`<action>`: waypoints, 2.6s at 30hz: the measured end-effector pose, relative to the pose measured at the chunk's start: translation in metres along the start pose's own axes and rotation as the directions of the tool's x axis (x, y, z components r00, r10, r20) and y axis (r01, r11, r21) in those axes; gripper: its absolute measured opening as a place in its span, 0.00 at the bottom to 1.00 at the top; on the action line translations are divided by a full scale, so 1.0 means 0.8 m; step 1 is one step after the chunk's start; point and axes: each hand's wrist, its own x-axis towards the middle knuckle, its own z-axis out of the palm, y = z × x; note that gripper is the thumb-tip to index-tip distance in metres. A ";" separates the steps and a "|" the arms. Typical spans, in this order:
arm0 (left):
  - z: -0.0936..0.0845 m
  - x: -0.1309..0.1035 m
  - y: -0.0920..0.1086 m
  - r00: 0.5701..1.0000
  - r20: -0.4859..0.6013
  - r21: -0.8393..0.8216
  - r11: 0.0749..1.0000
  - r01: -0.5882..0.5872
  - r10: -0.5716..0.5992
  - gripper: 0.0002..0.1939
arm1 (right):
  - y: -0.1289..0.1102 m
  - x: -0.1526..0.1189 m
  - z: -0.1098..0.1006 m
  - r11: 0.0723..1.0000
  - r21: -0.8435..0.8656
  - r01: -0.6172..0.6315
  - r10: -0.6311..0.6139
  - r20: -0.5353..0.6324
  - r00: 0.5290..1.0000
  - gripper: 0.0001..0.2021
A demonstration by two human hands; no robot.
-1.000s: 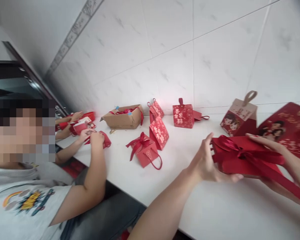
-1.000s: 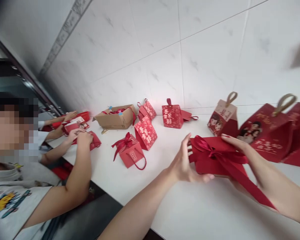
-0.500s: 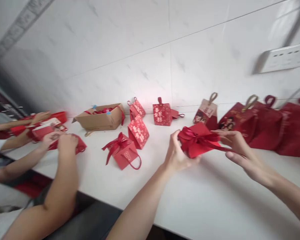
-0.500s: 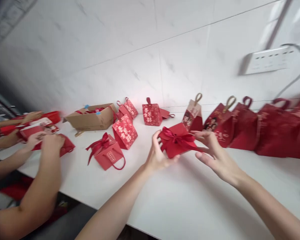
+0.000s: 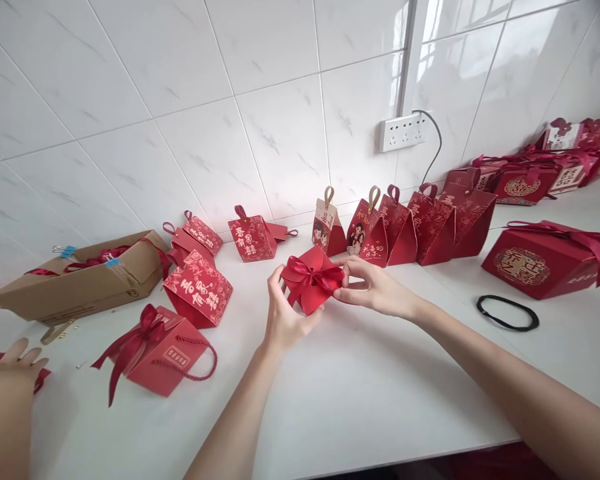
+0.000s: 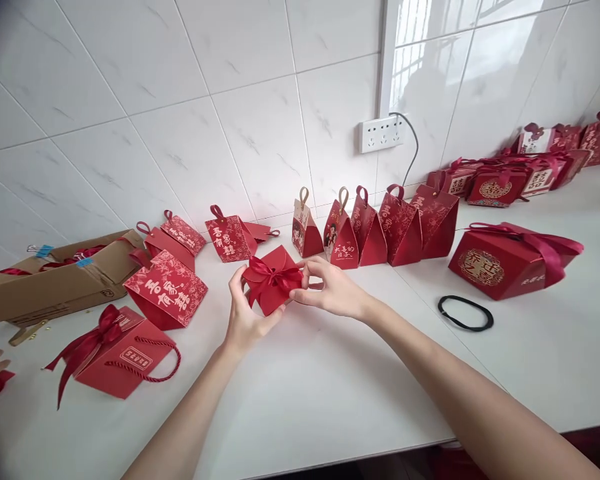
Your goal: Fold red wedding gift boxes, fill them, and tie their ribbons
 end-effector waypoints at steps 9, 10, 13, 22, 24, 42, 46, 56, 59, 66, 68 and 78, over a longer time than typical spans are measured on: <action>-0.004 0.000 0.001 0.999 0.030 0.035 0.999 -0.016 0.015 0.45 | 0.010 0.002 0.001 0.997 0.069 -0.018 0.021 -0.047 0.999 0.13; -0.004 -0.001 0.001 0.998 0.064 0.024 0.999 -0.026 0.024 0.46 | 0.010 0.003 0.002 0.997 0.078 -0.004 0.011 -0.092 0.996 0.13; -0.007 -0.001 0.002 0.987 0.157 -0.045 0.999 -0.021 0.027 0.47 | 0.009 0.005 0.003 0.997 0.079 0.002 0.015 -0.213 0.977 0.15; -0.017 0.003 0.006 0.945 0.326 -0.137 0.990 0.017 0.029 0.51 | 0.005 0.009 -0.004 0.905 0.407 -0.125 0.187 -0.116 0.976 0.16; -0.017 0.002 0.006 0.938 0.345 -0.164 0.986 0.016 0.042 0.51 | 0.007 0.010 -0.003 0.904 0.407 -0.130 0.200 -0.136 0.970 0.16; -0.013 0.004 0.008 0.962 0.272 -0.294 0.955 0.050 0.034 0.36 | 0.000 0.005 -0.004 0.896 0.428 -0.119 0.172 -0.086 0.981 0.13; -0.013 0.004 0.007 0.961 0.275 -0.303 0.951 0.066 0.021 0.36 | -0.001 0.004 -0.004 0.892 0.433 -0.129 0.184 -0.086 0.979 0.13; -0.014 0.003 0.006 0.962 0.275 -0.285 0.956 0.076 0.006 0.35 | 0.003 0.006 -0.004 0.921 0.371 -0.118 0.167 -0.101 0.981 0.15; -0.014 0.004 0.005 0.962 0.272 -0.294 0.953 0.079 0.004 0.36 | 0.007 0.004 -0.006 0.957 0.280 -0.079 0.107 -0.084 0.991 0.17; -0.018 0.009 0.004 0.975 0.221 -0.336 0.939 0.080 -0.004 0.34 | 0.004 -0.008 -0.004 0.995 -0.102 0.010 0.016 0.247 0.969 0.58; -0.018 0.009 0.004 0.975 0.221 -0.346 0.934 0.090 -0.012 0.34 | 0.006 -0.008 -0.002 0.984 -0.165 0.062 -0.022 0.234 0.972 0.55; -0.013 0.005 0.009 0.994 0.091 -0.182 0.982 -0.049 0.066 0.30 | 0.026 0.000 0.006 0.729 -0.600 0.330 -0.414 -0.003 0.910 0.46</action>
